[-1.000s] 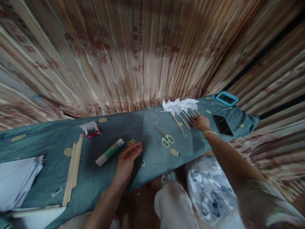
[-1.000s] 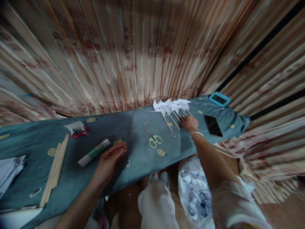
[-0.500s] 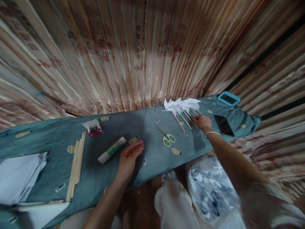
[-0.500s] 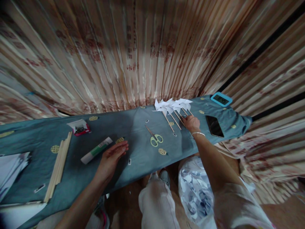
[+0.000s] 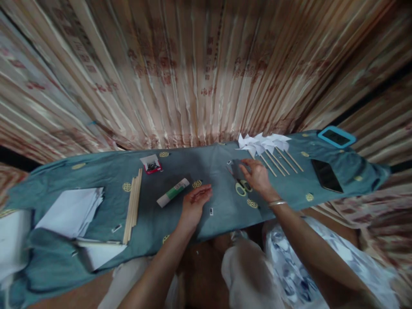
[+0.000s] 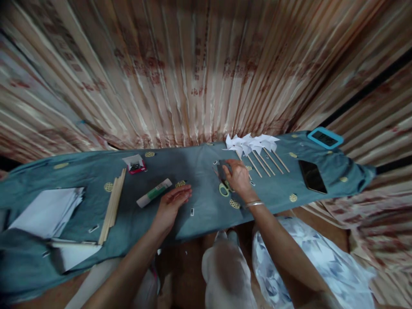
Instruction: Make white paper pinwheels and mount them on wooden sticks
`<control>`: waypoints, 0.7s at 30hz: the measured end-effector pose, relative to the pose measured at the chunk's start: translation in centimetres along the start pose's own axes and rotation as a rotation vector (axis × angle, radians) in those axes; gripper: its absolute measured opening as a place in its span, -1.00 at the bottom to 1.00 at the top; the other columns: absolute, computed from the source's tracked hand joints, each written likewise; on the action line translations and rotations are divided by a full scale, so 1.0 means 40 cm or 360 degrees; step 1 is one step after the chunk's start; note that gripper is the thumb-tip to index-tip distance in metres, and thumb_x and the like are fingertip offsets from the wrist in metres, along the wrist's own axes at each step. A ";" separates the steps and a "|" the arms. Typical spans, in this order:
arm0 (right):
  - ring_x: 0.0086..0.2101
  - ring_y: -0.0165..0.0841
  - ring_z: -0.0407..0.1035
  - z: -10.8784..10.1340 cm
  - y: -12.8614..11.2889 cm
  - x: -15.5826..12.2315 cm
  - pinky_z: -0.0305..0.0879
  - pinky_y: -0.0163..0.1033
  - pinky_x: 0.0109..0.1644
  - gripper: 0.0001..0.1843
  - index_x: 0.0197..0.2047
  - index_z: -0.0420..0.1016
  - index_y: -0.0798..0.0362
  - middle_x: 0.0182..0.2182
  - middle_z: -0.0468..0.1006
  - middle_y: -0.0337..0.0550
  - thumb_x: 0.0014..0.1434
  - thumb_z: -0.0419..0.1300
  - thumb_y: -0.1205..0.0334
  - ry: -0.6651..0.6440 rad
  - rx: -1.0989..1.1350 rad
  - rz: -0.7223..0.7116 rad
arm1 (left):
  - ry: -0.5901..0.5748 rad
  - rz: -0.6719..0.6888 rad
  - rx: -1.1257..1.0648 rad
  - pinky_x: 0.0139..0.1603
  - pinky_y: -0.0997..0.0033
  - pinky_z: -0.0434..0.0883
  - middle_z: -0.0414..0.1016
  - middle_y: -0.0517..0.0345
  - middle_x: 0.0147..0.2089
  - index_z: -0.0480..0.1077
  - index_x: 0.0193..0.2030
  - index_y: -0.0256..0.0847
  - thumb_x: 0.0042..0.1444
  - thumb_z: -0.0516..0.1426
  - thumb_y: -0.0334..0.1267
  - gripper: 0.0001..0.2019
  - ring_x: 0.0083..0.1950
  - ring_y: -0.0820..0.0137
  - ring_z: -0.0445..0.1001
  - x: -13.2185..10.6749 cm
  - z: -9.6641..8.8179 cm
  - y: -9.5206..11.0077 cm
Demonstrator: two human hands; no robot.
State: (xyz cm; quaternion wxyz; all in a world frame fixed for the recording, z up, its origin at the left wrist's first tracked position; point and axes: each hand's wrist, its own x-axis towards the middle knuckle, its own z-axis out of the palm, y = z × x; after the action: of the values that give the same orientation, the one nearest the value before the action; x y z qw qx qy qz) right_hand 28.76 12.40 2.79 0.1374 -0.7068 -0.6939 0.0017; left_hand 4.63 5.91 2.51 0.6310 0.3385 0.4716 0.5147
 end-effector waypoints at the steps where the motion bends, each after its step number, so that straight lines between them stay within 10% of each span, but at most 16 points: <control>1: 0.07 -0.17 0.42 0.008 -0.035 -0.004 0.27 -0.17 0.19 -0.62 0.08 0.51 0.10 0.05 0.59 0.06 0.34 0.00 0.15 0.0007 0.0075 -0.0024 | -0.0007 0.0006 -0.0005 -0.08 0.28 0.45 0.64 0.04 -0.29 0.63 -0.31 -0.18 -0.22 0.37 -0.16 -0.73 -0.19 0.26 0.56 -0.001 0.000 0.002; 10: -0.29 -0.29 0.54 0.124 -0.291 -0.041 0.43 -0.26 -0.18 -0.68 -0.12 0.59 0.05 -0.26 0.69 -0.11 0.27 0.06 0.11 0.0029 0.1058 0.0069 | -0.0051 0.0074 0.0037 -0.33 0.37 0.36 0.47 0.17 -0.57 0.54 -0.58 -0.19 -0.26 0.35 -0.12 -0.81 -0.48 0.40 0.38 -0.057 -0.022 0.056; 18: -0.10 -0.21 0.51 0.182 -0.307 -0.125 0.39 -0.11 0.06 -0.70 -0.12 0.55 0.02 -0.11 0.64 -0.02 0.22 0.04 0.17 0.0027 0.1097 -0.0020 | -0.0381 0.0127 -0.0006 -0.38 0.36 0.34 0.45 0.13 -0.56 0.51 -0.63 -0.17 -0.12 0.34 -0.03 -0.72 -0.49 0.38 0.36 -0.189 -0.034 0.213; 21: 0.00 -0.18 0.45 0.184 -0.303 -0.127 0.32 -0.08 0.17 -0.72 -0.12 0.54 0.03 -0.06 0.61 0.02 0.21 0.05 0.18 0.0040 0.1075 -0.0105 | -0.0515 0.0122 0.0084 -0.33 0.29 0.41 0.53 0.05 -0.42 0.61 -0.44 -0.13 0.00 0.32 -0.13 -0.86 -0.40 0.29 0.47 -0.323 -0.103 0.182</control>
State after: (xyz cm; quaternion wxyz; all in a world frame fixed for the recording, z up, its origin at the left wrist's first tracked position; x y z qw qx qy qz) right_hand 15.27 8.82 -2.87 0.3724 -0.5986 -0.6748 0.2184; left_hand -1.98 -5.10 11.02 0.6695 0.4511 0.3640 0.4645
